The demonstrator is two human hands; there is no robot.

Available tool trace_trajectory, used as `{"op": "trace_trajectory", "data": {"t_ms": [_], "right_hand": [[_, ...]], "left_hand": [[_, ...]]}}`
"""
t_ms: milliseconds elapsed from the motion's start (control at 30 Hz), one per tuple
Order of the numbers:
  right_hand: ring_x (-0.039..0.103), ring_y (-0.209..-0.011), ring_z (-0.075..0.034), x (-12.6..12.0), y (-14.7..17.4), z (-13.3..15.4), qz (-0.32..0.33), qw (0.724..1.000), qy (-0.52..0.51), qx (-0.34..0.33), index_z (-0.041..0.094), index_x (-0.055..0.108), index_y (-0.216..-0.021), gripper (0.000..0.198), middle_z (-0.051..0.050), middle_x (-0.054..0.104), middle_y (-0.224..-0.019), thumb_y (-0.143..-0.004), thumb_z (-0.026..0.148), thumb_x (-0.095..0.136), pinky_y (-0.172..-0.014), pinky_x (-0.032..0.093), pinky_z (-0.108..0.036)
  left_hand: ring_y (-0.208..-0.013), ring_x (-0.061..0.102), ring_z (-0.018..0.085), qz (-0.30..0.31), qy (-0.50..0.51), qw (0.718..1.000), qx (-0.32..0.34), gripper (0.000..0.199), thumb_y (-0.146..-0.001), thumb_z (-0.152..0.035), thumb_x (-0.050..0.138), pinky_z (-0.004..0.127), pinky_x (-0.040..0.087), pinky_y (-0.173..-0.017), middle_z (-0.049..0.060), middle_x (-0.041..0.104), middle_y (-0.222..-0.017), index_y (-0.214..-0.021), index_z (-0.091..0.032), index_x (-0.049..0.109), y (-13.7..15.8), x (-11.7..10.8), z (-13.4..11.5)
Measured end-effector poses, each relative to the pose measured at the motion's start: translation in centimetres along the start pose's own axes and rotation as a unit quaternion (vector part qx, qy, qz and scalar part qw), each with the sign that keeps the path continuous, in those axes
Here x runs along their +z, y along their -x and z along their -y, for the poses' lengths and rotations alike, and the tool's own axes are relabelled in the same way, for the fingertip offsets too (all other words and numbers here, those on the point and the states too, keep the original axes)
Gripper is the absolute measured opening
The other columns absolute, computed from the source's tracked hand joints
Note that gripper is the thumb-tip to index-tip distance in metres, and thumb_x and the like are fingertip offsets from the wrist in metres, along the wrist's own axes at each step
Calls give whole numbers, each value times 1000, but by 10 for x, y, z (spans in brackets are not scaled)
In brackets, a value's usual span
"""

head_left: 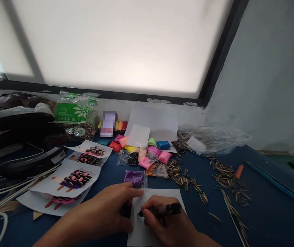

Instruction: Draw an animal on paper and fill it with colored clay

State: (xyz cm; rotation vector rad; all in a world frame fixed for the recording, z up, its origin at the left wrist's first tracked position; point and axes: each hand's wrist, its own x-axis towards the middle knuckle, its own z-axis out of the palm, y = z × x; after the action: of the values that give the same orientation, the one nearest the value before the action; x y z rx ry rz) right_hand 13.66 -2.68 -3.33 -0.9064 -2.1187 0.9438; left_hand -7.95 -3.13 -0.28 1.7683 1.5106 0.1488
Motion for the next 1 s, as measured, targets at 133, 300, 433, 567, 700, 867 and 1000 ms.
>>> {"op": "trace_trajectory", "data": {"t_ms": [133, 300, 433, 567, 700, 867, 1000], "right_hand": [[58, -55, -14, 0, 0, -1, -2, 1000, 5, -2, 18, 67, -80, 19, -2, 67, -67, -89, 24, 51, -52, 42, -22], [56, -55, -13, -2, -2, 2, 0, 1000, -8, -6, 19, 65, -81, 18, -1, 66, -67, -90, 26, 52, -51, 40, -22], [43, -48, -11, -16, -5, 17, -25, 999, 18, 34, 21, 55, -71, 26, 5, 47, -57, -93, 31, 48, -47, 32, -23], [46, -53, -13, -43, -5, 25, -11, 992, 74, 102, 22, 46, -66, 37, 3, 47, -59, -98, 41, 41, -53, 34, -26], [50, -60, -17, -71, 1, 17, 19, 970, 152, 188, 22, 48, -65, 38, -2, 55, -65, -96, 43, 43, -56, 35, -28], [59, -61, -21, -88, 11, 15, 61, 893, 343, 284, 22, 47, -60, 42, -8, 65, -67, -97, 39, 54, -54, 30, -30], [70, -71, -28, -90, 13, 23, 124, 840, 431, 307, 15, 69, -71, 41, -15, 75, -81, -103, 35, 52, -55, 34, -30]], "left_hand": [[-146, 36, 36, -2, 11, 1000, 0, 80, -60, -27, 79, 45, 30, -116, 1, 51, -154, -138, -42, 64, 1, -1, -1], [-142, 41, 36, 1, 1, 1000, 6, 82, -62, -25, 79, 43, 32, -115, 2, 54, -150, -140, -40, 62, -2, -1, 0], [-127, 54, 35, 4, 6, 998, 62, 74, -66, -23, 77, 39, 42, -105, 0, 66, -128, -136, -41, 65, -2, -2, -2], [-112, 60, 30, -11, 5, 995, 97, 68, -68, -24, 77, 33, 46, -95, 1, 69, -115, -134, -36, 67, -1, -1, 1], [-95, 66, 26, -23, 25, 994, 103, 51, -78, -32, 70, 30, 51, -81, 2, 70, -104, -129, -28, 70, -5, -3, 6], [-80, 67, 24, -139, 8, 980, 143, 37, -92, -44, 50, 29, 51, -69, 4, 72, -92, -111, -24, 76, -15, -8, 2], [-109, 62, 34, -230, -61, 963, 123, 48, -91, -45, 44, 42, 50, -87, 13, 65, -126, -126, -22, 69, -23, -7, 3]]}}
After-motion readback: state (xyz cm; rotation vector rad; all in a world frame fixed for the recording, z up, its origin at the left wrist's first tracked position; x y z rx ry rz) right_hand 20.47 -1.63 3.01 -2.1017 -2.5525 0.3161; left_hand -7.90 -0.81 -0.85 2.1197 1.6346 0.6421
